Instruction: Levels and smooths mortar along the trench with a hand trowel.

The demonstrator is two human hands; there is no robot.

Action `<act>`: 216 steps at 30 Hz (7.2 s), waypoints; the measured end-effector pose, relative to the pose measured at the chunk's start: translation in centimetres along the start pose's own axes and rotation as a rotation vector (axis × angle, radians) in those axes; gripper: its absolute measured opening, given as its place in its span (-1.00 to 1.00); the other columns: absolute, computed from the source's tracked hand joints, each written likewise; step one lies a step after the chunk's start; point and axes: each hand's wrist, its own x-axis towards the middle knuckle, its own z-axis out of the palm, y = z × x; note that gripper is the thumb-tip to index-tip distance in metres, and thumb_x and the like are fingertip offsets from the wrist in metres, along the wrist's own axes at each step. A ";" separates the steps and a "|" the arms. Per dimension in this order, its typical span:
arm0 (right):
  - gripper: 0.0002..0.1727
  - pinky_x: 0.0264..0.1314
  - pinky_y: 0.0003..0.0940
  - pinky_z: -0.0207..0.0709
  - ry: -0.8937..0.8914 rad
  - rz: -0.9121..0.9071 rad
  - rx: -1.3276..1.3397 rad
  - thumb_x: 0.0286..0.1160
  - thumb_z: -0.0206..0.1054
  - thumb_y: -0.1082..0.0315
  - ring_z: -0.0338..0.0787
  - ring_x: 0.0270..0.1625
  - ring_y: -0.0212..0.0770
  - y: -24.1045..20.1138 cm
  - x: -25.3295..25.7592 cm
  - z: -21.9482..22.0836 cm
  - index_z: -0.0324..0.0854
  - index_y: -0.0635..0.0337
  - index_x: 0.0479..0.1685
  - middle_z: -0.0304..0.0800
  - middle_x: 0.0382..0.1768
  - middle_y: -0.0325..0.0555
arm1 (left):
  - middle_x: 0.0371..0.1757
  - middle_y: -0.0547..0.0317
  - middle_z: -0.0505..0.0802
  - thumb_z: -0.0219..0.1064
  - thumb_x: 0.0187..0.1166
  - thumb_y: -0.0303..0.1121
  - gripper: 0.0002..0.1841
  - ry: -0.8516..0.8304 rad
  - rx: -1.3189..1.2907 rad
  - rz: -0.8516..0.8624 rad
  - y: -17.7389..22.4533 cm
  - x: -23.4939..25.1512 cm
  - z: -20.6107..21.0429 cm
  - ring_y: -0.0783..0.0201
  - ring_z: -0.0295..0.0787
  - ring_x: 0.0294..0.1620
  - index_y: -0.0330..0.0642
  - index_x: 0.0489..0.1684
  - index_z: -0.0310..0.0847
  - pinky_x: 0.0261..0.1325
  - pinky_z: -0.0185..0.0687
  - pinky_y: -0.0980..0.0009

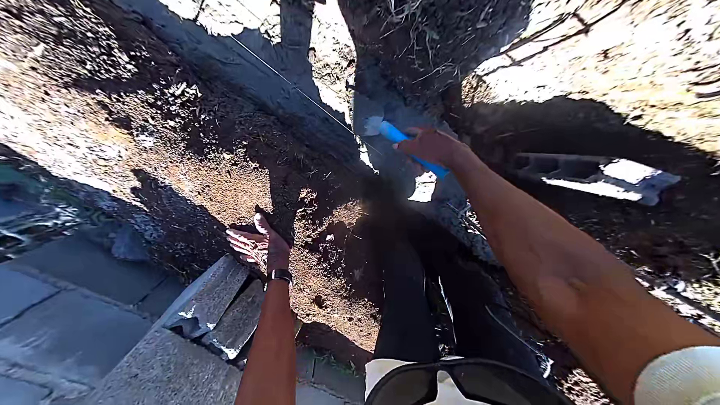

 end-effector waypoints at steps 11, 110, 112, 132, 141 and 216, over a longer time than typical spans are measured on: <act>-0.49 -0.52 -0.23 0.64 0.015 -0.030 0.026 0.69 0.30 -0.05 0.67 -0.56 -0.18 -0.1 2.2 -0.2 0.50 -0.10 0.53 0.74 -0.31 -0.03 | 0.89 -0.32 0.01 -0.24 0.67 0.43 0.03 0.019 0.025 0.011 0.1 0.1 0.0 -0.18 -0.16 0.92 -0.30 0.92 -0.27 0.84 -0.24 -0.25; -0.53 -0.52 -0.23 0.67 0.040 -0.107 -0.051 0.76 0.18 -0.02 0.70 -0.57 -0.18 -12.0 6.6 2.7 0.53 -0.07 0.52 0.76 -0.28 -0.03 | 0.90 -0.28 0.03 -0.27 0.63 0.47 0.05 0.014 0.033 -0.018 0.4 0.1 -0.4 -0.17 -0.15 0.92 -0.24 0.93 -0.25 0.81 -0.22 -0.33; -0.54 -0.49 -0.23 0.71 0.046 -0.088 -0.039 0.76 0.18 -0.03 0.73 -0.55 -0.19 -12.5 6.4 2.9 0.55 -0.05 0.48 0.78 -0.27 -0.04 | 0.90 -0.25 0.05 -0.28 0.61 0.49 0.06 0.019 0.032 -0.016 0.2 0.3 -0.1 -0.15 -0.15 0.92 -0.22 0.93 -0.25 0.81 -0.23 -0.32; -0.49 -0.50 -0.19 0.72 0.086 -0.019 0.029 0.75 0.19 -0.06 0.72 -0.55 -0.17 -13.8 7.2 5.2 0.51 0.07 0.46 0.72 -0.19 0.03 | 0.89 -0.26 0.06 -0.25 0.64 0.46 0.04 0.028 0.043 -0.021 0.4 0.2 -0.3 -0.15 -0.14 0.92 -0.23 0.93 -0.22 0.81 -0.20 -0.31; -0.53 -0.37 -0.09 0.78 0.191 -0.067 -0.077 0.80 0.12 -0.03 0.81 -0.44 -0.09 -14.4 7.5 5.1 0.56 0.12 0.38 0.76 -0.11 0.10 | 0.90 -0.26 0.04 -0.21 0.66 0.44 0.03 0.000 0.033 -0.031 0.8 0.2 -0.7 -0.15 -0.15 0.92 -0.22 0.93 -0.25 0.81 -0.20 -0.30; -0.34 -0.06 0.52 0.62 0.408 -0.204 -0.617 0.79 0.13 0.06 0.83 -0.03 0.51 -14.2 -0.9 4.1 0.08 -0.12 0.84 0.81 -0.03 0.41 | 0.88 -0.29 0.07 -0.34 0.57 0.56 0.10 0.093 0.000 -0.248 5.5 4.7 0.2 -0.26 -0.11 0.90 -0.19 0.94 -0.27 0.73 -0.18 -0.44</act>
